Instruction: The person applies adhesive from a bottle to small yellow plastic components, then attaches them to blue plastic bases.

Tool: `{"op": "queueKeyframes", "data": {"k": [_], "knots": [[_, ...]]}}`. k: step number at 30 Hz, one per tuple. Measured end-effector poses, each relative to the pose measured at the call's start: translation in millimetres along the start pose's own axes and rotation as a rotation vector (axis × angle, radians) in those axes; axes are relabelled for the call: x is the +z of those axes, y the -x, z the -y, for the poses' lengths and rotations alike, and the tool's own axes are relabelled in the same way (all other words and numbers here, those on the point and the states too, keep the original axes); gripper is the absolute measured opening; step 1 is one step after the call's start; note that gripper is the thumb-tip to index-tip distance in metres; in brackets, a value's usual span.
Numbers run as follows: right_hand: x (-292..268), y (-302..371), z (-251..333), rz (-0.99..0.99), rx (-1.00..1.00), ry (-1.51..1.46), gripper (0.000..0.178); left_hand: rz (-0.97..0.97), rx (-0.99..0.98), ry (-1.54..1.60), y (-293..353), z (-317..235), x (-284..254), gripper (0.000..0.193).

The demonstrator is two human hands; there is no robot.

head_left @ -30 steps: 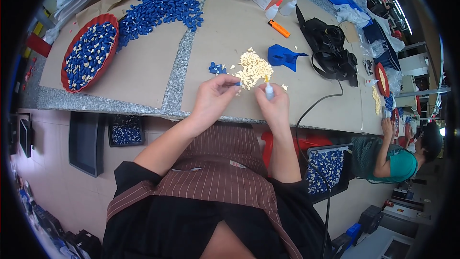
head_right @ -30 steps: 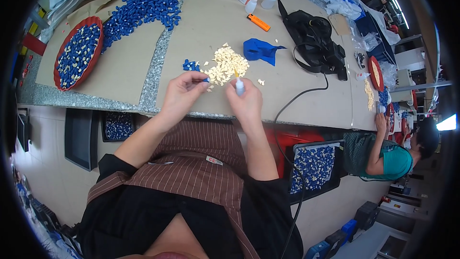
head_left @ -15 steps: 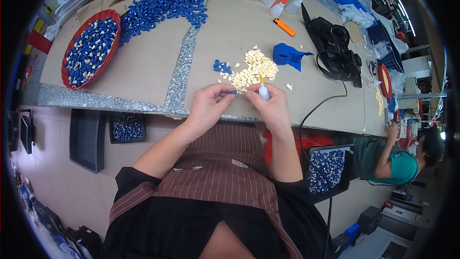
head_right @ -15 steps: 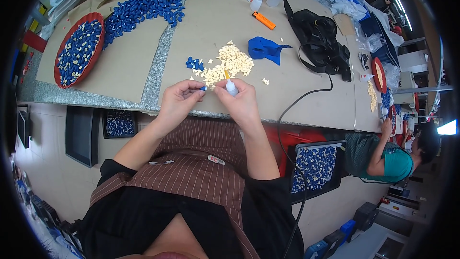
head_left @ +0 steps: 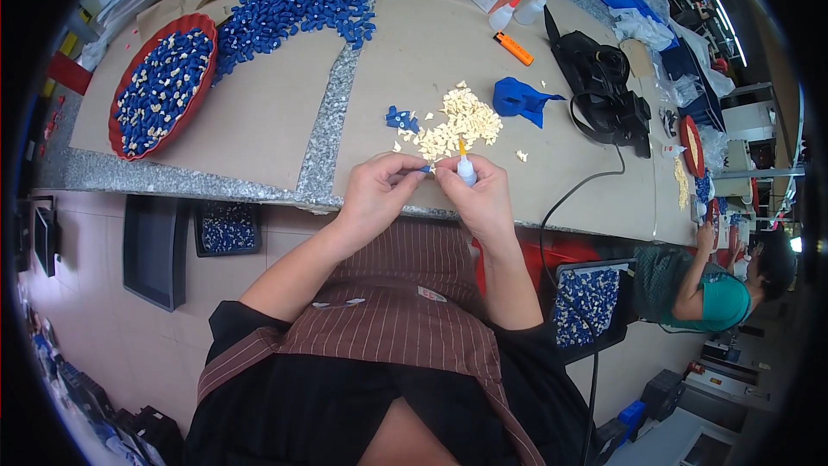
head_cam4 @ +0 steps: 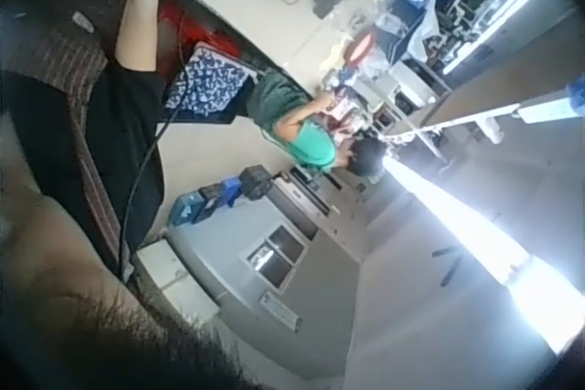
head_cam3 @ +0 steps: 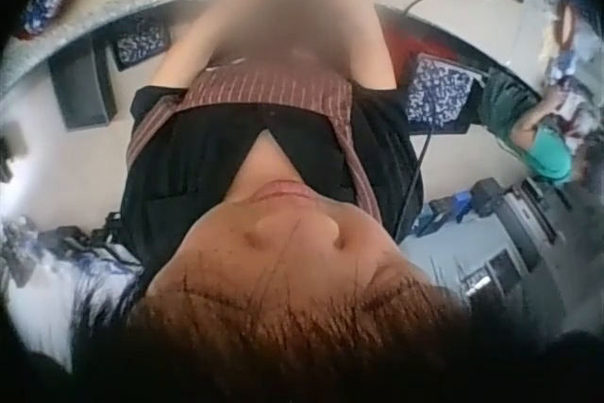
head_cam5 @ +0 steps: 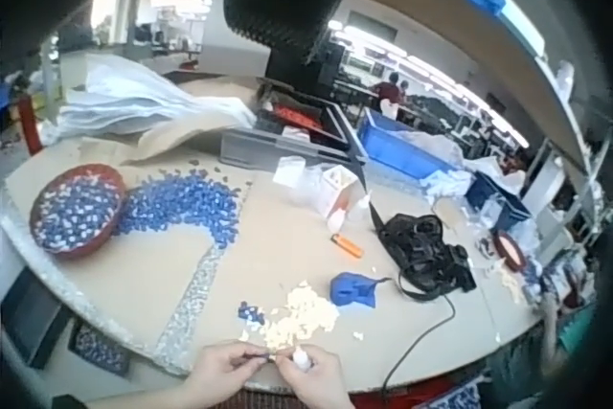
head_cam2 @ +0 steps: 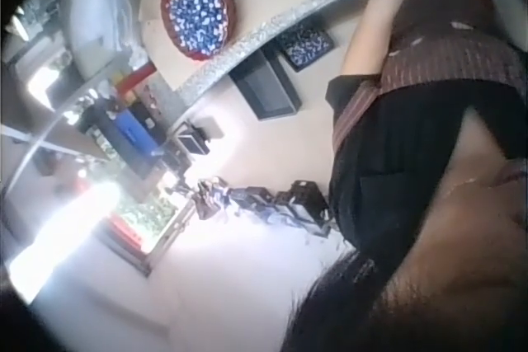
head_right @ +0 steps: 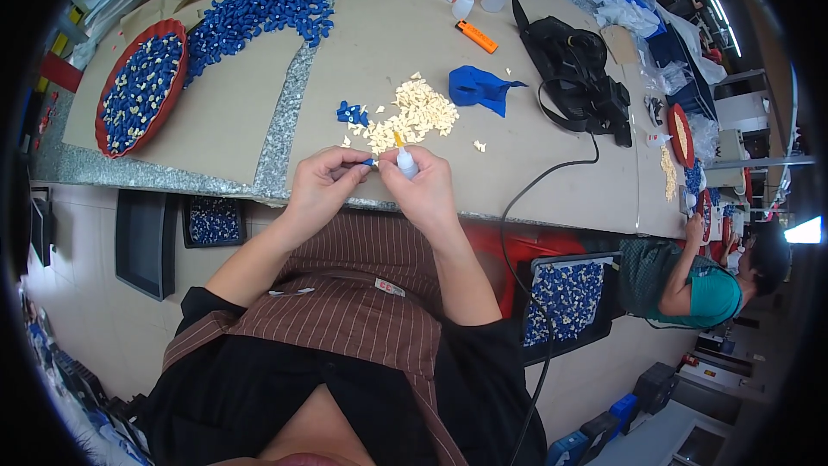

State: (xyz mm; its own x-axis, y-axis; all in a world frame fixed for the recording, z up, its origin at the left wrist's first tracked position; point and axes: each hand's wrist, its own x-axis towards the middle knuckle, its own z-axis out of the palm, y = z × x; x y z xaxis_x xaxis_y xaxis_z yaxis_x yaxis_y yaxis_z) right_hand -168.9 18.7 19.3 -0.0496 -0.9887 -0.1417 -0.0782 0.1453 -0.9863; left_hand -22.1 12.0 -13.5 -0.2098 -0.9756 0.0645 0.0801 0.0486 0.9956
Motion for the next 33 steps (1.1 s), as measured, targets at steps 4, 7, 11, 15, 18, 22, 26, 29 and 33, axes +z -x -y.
{"op": "queueKeyframes", "data": {"k": [4, 7, 11, 15, 18, 22, 26, 29, 33], "knots": [[0.1, -0.3, 1.2, 0.017, -0.029, 0.127, 0.010, 0.004, 0.146, -0.162, 0.8, -0.8, -1.4, 0.013], [3.5, -1.5, -0.2, 0.007, -0.044, 0.188, 0.010, 0.004, 0.226, -0.240, 0.7, 0.0, -1.4, 0.013], [7.2, 0.2, -4.9, 0.001, -0.025, 0.100, 0.009, -0.016, 0.210, -0.182, 1.4, 1.4, -2.1, 0.013], [10.4, -0.7, -4.9, 0.000, -0.018, 0.084, 0.009, -0.013, 0.177, -0.157, 0.9, 3.4, -3.6, 0.013], [8.7, -2.3, -4.4, -0.002, -0.026, -0.059, 0.009, -0.012, 0.123, -0.175, 0.9, -0.6, -3.3, 0.013], [1.0, 0.3, 0.7, 0.015, 0.049, 0.024, 0.010, -0.038, 0.089, -0.095, 0.2, 1.8, -2.3, 0.014], [-2.3, 1.7, -0.4, 0.075, 0.090, -0.063, 0.010, -0.030, 0.049, -0.066, 1.0, -1.8, -2.4, 0.012], [0.2, 1.6, -3.1, 0.027, 0.058, -0.035, 0.010, -0.017, 0.068, -0.171, 0.4, -0.6, -4.1, 0.010], [1.0, 3.5, -8.1, 0.035, 0.078, -0.031, 0.010, -0.032, 0.116, -0.222, 1.8, -4.9, -2.1, 0.008]]}}
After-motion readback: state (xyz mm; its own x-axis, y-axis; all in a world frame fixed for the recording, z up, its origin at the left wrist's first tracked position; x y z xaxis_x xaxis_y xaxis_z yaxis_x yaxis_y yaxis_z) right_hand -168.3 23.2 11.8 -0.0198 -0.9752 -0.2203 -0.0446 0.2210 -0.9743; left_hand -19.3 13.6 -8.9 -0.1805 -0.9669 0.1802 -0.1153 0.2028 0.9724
